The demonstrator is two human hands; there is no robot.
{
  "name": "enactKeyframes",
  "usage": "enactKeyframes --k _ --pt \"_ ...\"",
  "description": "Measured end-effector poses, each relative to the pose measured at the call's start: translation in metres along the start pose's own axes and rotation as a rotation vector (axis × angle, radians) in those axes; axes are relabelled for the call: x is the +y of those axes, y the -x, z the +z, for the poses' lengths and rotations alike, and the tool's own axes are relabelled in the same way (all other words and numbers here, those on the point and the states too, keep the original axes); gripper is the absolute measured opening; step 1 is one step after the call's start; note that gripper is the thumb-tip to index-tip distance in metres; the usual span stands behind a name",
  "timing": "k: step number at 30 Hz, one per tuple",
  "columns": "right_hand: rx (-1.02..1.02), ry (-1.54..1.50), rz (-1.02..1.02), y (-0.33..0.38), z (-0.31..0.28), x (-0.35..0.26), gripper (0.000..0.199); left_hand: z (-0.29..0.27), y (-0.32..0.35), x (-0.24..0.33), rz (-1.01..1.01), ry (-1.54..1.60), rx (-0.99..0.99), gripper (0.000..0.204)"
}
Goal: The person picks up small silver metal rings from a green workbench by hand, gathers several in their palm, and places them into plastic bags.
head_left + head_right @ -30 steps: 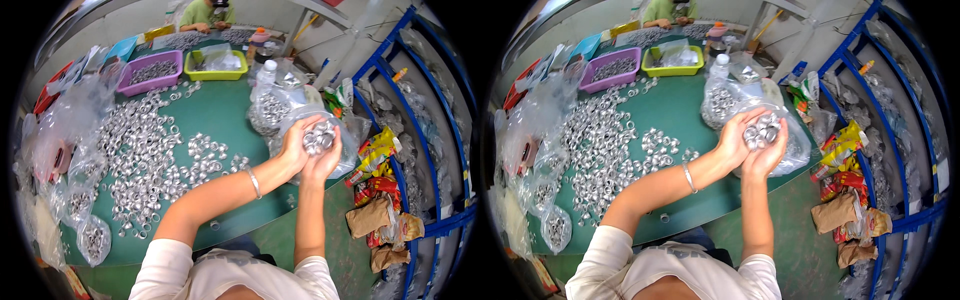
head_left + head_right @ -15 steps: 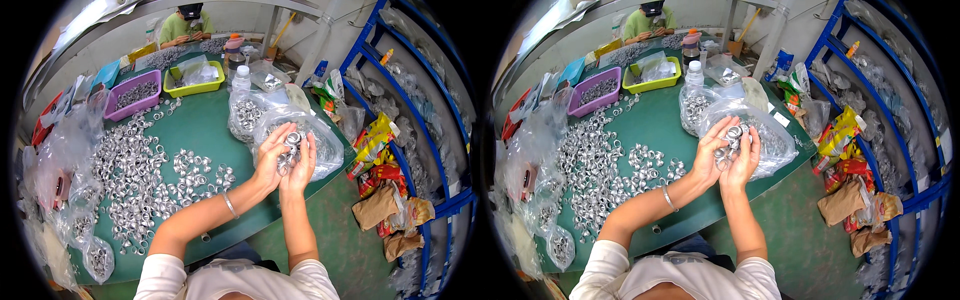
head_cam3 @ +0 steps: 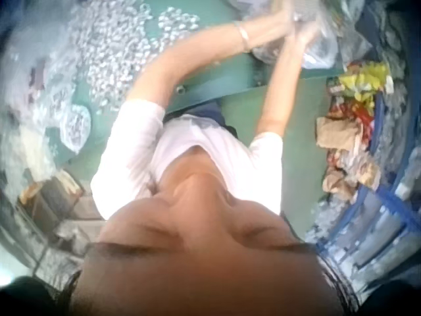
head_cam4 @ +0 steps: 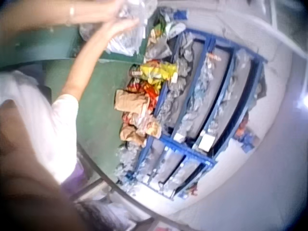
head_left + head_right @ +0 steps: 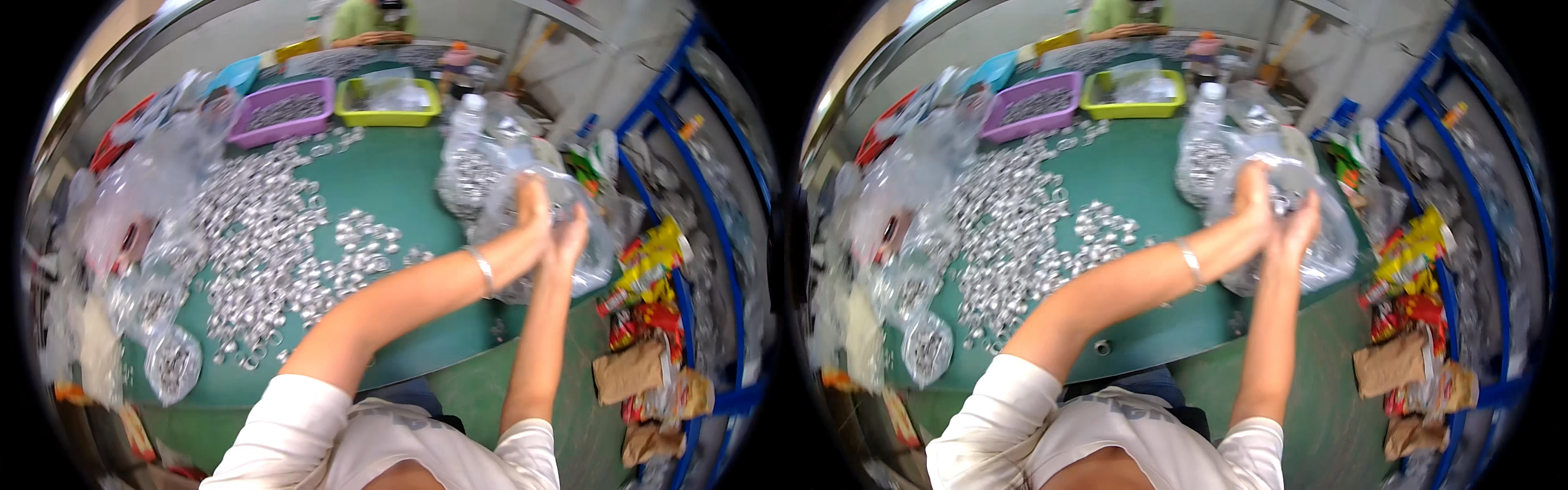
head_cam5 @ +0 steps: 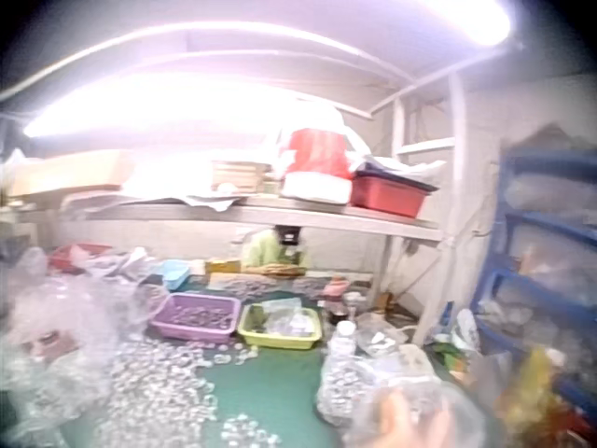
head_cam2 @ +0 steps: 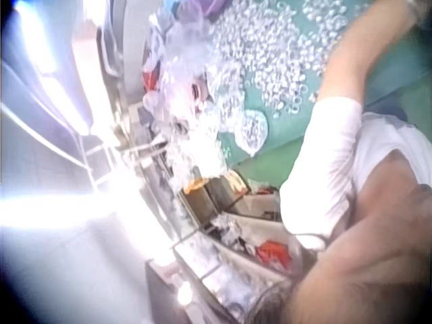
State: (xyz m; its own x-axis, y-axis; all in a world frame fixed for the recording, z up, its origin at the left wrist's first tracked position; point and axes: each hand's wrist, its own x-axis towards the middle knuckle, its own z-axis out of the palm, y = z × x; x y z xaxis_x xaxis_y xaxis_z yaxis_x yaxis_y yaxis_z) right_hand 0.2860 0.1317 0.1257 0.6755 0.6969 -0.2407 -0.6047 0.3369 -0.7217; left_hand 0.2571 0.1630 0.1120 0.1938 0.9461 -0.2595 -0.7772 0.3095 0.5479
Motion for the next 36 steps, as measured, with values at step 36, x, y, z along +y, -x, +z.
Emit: enactKeyframes --k 36 --pt "-1.764 1.234 -0.546 0.143 -0.017 0.216 0.049 -0.339 0.130 0.231 0.649 -2.026 -0.373 0.021"
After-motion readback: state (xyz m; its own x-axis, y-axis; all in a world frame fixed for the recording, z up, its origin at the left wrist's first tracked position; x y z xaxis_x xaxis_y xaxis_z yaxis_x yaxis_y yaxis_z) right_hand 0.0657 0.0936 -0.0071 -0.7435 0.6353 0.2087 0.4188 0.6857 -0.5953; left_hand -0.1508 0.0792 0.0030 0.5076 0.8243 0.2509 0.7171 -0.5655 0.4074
